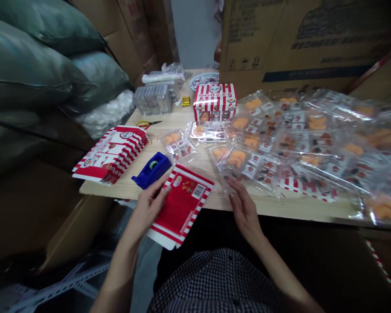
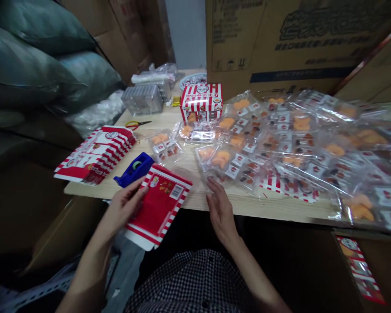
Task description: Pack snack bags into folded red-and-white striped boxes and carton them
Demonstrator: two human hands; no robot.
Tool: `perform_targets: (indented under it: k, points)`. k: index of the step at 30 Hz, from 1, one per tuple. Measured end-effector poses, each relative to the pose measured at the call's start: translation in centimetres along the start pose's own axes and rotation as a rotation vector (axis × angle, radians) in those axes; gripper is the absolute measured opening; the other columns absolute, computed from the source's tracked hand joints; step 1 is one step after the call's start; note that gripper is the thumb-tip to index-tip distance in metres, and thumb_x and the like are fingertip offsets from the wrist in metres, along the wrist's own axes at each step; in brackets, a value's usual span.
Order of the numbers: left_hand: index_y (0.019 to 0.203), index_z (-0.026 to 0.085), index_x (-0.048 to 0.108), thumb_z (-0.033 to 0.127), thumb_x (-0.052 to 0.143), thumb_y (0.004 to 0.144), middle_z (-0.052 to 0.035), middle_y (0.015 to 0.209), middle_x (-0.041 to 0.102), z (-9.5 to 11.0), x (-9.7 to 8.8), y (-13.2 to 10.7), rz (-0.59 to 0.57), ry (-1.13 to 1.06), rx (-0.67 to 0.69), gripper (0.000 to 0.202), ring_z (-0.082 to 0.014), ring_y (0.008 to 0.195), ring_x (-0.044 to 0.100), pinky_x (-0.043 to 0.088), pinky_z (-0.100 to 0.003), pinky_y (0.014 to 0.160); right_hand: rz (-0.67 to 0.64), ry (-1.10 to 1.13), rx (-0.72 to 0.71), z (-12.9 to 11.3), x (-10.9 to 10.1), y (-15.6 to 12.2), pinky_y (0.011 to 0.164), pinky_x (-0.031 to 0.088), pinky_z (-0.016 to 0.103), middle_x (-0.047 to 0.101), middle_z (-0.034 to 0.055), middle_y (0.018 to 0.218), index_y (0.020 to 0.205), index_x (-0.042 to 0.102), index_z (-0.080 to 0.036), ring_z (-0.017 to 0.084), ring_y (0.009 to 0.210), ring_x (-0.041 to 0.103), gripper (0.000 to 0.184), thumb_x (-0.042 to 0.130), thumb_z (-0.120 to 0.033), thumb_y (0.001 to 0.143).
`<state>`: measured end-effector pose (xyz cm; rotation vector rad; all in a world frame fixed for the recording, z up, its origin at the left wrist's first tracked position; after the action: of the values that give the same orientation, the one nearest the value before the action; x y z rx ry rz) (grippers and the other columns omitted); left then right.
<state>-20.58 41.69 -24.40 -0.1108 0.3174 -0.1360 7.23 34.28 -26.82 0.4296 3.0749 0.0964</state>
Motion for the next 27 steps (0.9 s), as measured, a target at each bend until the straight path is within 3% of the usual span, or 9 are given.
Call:
perform_targets:
  k: [1, 3, 7, 11, 16, 19, 21, 24, 27]
  points:
    - [0.127, 0.021, 0.070, 0.041, 0.071, 0.085, -0.0097, 0.124, 0.073, 0.4, -0.7, 0.7, -0.015, 0.023, 0.004, 0.046, -0.0325, 0.122, 0.063, 0.046, -0.045, 0.107, -0.013, -0.053, -0.044, -0.3, 0.1, 0.6, 0.123, 0.029, 0.051, 0.067, 0.0076, 0.134, 0.115, 0.073, -0.026, 0.025, 0.137, 0.053, 0.030, 0.063, -0.046, 0.095]
    - [0.121, 0.024, 0.074, 0.038, 0.075, 0.082, -0.0092, 0.120, 0.075, 1.5, -0.6, 1.8, -0.121, 0.048, 0.039, 0.041, -0.0326, 0.120, 0.065, 0.047, -0.047, 0.106, -0.094, -0.001, 0.020, -0.2, 0.4, 1.5, 0.117, 0.039, 0.053, 0.072, 0.0093, 0.126, 0.114, 0.074, -0.024, 0.026, 0.129, 0.060, 0.034, 0.057, -0.049, 0.098]
    - [0.120, 0.029, 0.073, 0.028, 0.070, 0.086, -0.0076, 0.124, 0.073, 4.7, 3.6, 3.0, -0.399, 0.112, 0.272, 0.035, -0.0280, 0.116, 0.068, 0.048, -0.046, 0.106, -0.281, 0.230, 0.273, 0.8, 0.7, 1.9, 0.098, 0.057, 0.047, 0.072, 0.0105, 0.125, 0.135, 0.061, -0.026, 0.025, 0.112, 0.071, 0.052, 0.070, -0.049, 0.089]
    - [0.119, 0.031, 0.073, 0.026, 0.066, 0.090, -0.0065, 0.112, 0.078, 6.9, 7.8, 4.4, -0.495, 0.153, 0.473, 0.030, -0.0238, 0.102, 0.074, 0.056, -0.041, 0.094, -0.201, 0.270, 0.380, 1.5, -1.2, 0.9, 0.096, 0.058, 0.044, 0.075, 0.0094, 0.120, 0.132, 0.063, -0.026, 0.024, 0.108, 0.072, 0.055, 0.079, -0.044, 0.082]
    - [0.123, 0.031, 0.071, 0.029, 0.062, 0.094, -0.0075, 0.113, 0.077, 7.4, 11.3, 4.6, -0.716, 0.109, 0.509, 0.031, -0.0228, 0.099, 0.074, 0.057, -0.039, 0.090, -0.187, 0.418, 0.558, 1.7, -2.8, -2.4, 0.092, 0.060, 0.046, 0.075, 0.0092, 0.121, 0.138, 0.058, -0.029, 0.027, 0.106, 0.074, 0.056, 0.075, -0.043, 0.087]
    - [0.134, 0.032, 0.063, 0.034, 0.060, 0.096, -0.0101, 0.124, 0.072, 7.1, 12.5, 5.8, -0.650, 0.203, 0.512, 0.038, -0.0250, 0.111, 0.069, 0.053, -0.044, 0.097, -0.244, 0.412, 0.608, 2.5, -4.0, -4.3, 0.090, 0.060, 0.046, 0.076, 0.0079, 0.117, 0.136, 0.061, -0.029, 0.026, 0.102, 0.075, 0.052, 0.074, -0.043, 0.088]
    - [0.144, 0.030, 0.053, 0.034, 0.066, 0.091, -0.0132, 0.143, 0.060, 7.0, 13.9, 7.2, -0.547, 0.353, 0.624, 0.055, -0.0302, 0.132, 0.055, 0.043, -0.051, 0.110, -0.331, 0.381, 0.633, 3.2, -4.4, -5.3, 0.091, 0.060, 0.043, 0.076, 0.0068, 0.118, 0.133, 0.064, -0.028, 0.024, 0.101, 0.075, 0.047, 0.073, -0.041, 0.088]
    - [0.155, 0.023, 0.036, 0.025, 0.068, 0.086, -0.0155, 0.163, 0.034, 6.3, 18.4, 9.3, -0.586, 0.661, 0.839, 0.077, -0.0349, 0.154, 0.021, 0.021, -0.055, 0.122, -0.473, 0.367, 0.631, 3.4, -4.3, -5.8, 0.093, 0.058, 0.039, 0.076, 0.0047, 0.117, 0.130, 0.066, -0.027, 0.022, 0.101, 0.075, 0.044, 0.074, -0.039, 0.088]
    - [0.155, 0.017, 0.034, 0.014, 0.056, 0.090, -0.0161, 0.163, 0.033, 5.2, 22.5, 11.5, -0.649, 0.899, 0.956, 0.068, -0.0338, 0.154, 0.021, 0.018, -0.053, 0.123, -0.511, 0.386, 0.594, 2.9, -4.0, -5.2, 0.092, 0.057, 0.034, 0.075, 0.0038, 0.118, 0.131, 0.066, -0.028, 0.019, 0.102, 0.074, 0.043, 0.073, -0.037, 0.089]
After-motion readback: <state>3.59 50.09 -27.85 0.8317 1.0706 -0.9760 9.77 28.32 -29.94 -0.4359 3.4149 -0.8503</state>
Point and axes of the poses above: each hand's wrist, its own y-axis towards the middle knuckle, its own x-axis out of the palm, z = x × y, the point moved 5 cm from there along y, towards the middle knuckle
